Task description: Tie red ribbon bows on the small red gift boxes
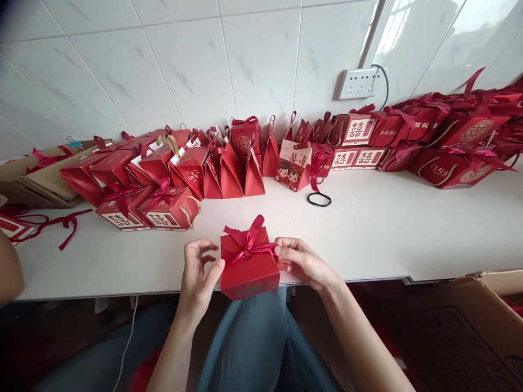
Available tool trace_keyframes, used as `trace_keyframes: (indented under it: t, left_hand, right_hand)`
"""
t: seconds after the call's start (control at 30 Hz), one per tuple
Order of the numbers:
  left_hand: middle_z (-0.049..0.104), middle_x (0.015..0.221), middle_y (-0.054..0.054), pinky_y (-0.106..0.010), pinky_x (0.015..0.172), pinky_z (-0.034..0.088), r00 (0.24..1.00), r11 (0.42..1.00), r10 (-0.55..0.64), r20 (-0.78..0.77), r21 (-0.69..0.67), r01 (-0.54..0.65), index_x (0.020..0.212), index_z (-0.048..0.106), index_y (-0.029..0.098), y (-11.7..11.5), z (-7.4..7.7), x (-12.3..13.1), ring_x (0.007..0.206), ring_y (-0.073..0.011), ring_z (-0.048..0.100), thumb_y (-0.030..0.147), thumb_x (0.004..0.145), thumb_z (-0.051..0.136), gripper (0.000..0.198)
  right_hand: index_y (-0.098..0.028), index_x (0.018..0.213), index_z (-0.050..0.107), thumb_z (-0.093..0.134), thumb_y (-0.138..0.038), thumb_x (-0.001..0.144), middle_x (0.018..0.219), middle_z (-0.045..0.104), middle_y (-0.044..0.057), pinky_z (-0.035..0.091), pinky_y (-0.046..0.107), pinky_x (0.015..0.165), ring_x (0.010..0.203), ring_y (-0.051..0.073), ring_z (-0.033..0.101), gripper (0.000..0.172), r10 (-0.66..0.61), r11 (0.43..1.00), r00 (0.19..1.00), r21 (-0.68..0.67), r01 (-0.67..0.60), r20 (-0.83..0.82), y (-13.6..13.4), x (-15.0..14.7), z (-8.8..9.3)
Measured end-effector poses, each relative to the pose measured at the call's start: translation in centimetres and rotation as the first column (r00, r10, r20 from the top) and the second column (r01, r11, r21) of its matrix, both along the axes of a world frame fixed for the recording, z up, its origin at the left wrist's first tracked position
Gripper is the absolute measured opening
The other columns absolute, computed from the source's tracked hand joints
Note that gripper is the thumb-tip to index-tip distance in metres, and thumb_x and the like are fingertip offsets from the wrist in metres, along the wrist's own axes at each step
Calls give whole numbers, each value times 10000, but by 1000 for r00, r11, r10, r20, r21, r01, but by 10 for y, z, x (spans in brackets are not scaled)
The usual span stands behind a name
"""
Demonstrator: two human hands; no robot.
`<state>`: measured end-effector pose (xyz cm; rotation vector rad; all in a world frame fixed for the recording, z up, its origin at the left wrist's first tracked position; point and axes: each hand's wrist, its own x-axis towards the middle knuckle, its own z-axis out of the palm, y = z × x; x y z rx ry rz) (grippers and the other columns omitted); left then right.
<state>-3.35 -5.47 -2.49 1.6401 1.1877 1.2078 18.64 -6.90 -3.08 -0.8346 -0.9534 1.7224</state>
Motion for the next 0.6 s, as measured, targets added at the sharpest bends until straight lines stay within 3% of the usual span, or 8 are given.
trace_keyframes:
  t: [0.03,0.13,0.33,0.6]
  left_hand:
    - [531,881,-24,-283,743,446,999,997,-29,22,-77,31,899,484,209,-3,1,0,835,-163,524,366,831,550,184]
    - [389,632,31,-234,566,359,967,946,-180,182,-238,221,645,399,192,-6,4,-1,597,-108,379,426,849,520,333]
    - [397,632,27,-229,560,326,914,918,-237,328,-231,321,627,438,179,0,1,-4,599,-102,356,410,835,571,338]
    - [411,649,21,-238,563,309,898,897,-289,332,-234,376,629,410,187,10,-5,-7,595,-108,340,438,834,544,352]
  right_hand:
    - [-178,592,451,735,-445,724,510,353,-78,188,230,506,484,64,248,412,7,1000,1000,-3,-7,0,0,0,-1]
    - [-180,586,441,737,-448,722,511,359,-76,192,229,504,482,66,256,422,16,1000,1000,-8,-16,-7,1,1,-3]
    - [-188,548,354,749,-470,695,505,277,-88,149,227,478,466,55,187,507,-22,1000,999,-9,21,-50,1,0,-4]
    - [-202,532,299,772,-434,632,513,181,-90,134,232,449,454,55,151,536,-99,994,993,-49,95,-66,1,-5,1]
